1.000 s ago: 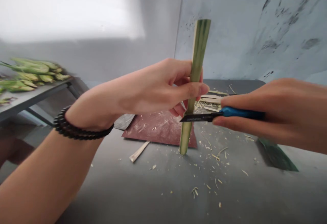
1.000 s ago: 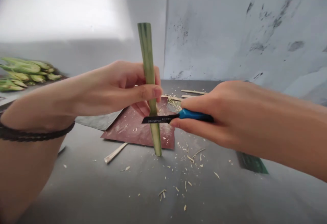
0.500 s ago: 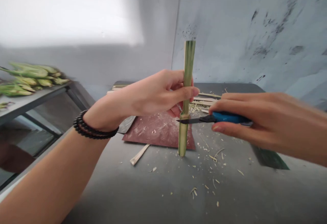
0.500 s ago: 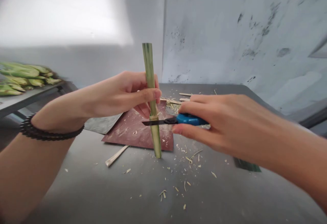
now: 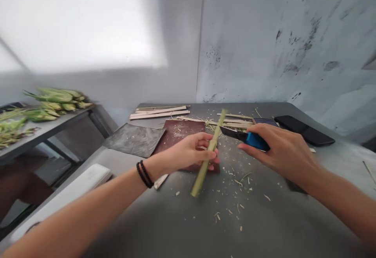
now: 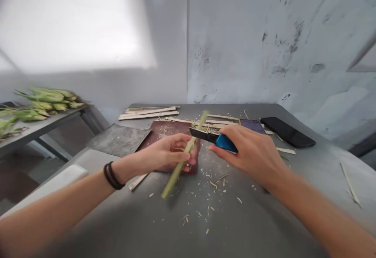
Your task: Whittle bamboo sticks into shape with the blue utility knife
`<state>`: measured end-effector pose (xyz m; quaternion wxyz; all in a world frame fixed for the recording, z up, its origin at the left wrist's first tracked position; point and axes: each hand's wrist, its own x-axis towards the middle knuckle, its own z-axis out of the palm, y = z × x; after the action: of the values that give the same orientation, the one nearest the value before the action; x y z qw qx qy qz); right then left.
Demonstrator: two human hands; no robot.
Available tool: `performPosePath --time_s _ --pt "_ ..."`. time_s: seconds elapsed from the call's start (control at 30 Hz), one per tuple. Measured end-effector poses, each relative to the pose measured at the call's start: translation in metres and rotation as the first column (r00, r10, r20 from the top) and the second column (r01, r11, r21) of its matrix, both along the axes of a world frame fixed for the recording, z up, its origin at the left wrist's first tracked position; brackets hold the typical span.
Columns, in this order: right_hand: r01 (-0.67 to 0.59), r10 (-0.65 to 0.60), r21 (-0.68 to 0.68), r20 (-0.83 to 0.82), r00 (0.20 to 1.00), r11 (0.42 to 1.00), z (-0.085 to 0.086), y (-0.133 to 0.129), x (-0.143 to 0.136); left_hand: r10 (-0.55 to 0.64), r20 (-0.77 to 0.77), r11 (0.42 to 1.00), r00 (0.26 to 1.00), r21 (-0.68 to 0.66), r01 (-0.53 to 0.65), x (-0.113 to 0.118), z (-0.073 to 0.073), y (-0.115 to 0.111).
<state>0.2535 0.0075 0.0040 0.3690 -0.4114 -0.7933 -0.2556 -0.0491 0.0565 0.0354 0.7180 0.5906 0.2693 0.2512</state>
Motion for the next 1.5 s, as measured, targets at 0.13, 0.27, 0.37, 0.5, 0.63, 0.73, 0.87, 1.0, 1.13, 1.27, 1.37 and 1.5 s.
performPosePath --time_s 0.13,0.27,0.37,0.5,0.63,0.73,0.87,1.0,1.13,1.27,1.37,1.5 --pt "0.036 -0.039 -0.046 -0.051 0.998 0.998 -0.002 -0.002 -0.004 0.114 0.001 0.991 0.994 -0.066 -0.113 0.006 -0.007 -0.031" --pt "-0.004 0.001 -0.097 -0.031 1.0 0.995 -0.006 -0.01 -0.02 0.193 0.029 0.971 0.981 -0.148 -0.187 0.005 -0.016 -0.057" --pt "-0.039 0.04 -0.13 0.008 0.999 0.991 -0.013 -0.015 -0.03 0.27 0.033 0.947 0.962 -0.193 -0.259 0.009 -0.024 -0.069" --pt "-0.052 0.058 -0.176 0.032 0.998 0.983 -0.023 -0.02 -0.034 0.321 0.04 0.927 0.946 -0.22 -0.305 0.014 -0.026 -0.075" --pt "-0.091 0.106 -0.238 0.052 0.993 0.967 -0.021 -0.028 -0.039 0.329 0.048 0.916 0.943 -0.259 -0.306 0.013 -0.022 -0.077" --pt "-0.128 0.152 -0.292 0.063 0.986 0.948 -0.015 -0.034 -0.043 0.316 0.056 0.917 0.947 -0.274 -0.29 0.01 -0.022 -0.078" --pt "-0.109 0.134 -0.308 0.06 0.989 0.945 -0.014 -0.037 -0.045 0.293 0.022 0.934 0.956 -0.222 -0.281 0.009 -0.025 -0.082" --pt "-0.103 0.13 -0.302 0.069 0.989 0.948 -0.017 -0.038 -0.043 0.281 0.06 0.945 0.958 -0.195 -0.265 0.01 -0.027 -0.085" --pt "-0.111 0.135 -0.328 0.053 0.989 0.938 -0.016 -0.04 -0.042 0.283 0.095 0.942 0.955 -0.216 -0.258 0.011 -0.029 -0.087" --pt "-0.127 0.151 -0.297 0.059 0.987 0.946 -0.013 -0.04 -0.045 0.26 0.112 0.945 0.959 -0.234 -0.229 0.009 -0.031 -0.09" --pt "-0.134 0.159 -0.264 0.078 0.984 0.955 -0.011 -0.04 -0.046 0.25 0.107 0.947 0.962 -0.235 -0.22 0.008 -0.033 -0.091" --pt "-0.122 0.149 -0.251 0.091 0.985 0.96 -0.011 -0.041 -0.046 0.236 0.125 0.953 0.964 -0.224 -0.204 0.01 -0.034 -0.09"
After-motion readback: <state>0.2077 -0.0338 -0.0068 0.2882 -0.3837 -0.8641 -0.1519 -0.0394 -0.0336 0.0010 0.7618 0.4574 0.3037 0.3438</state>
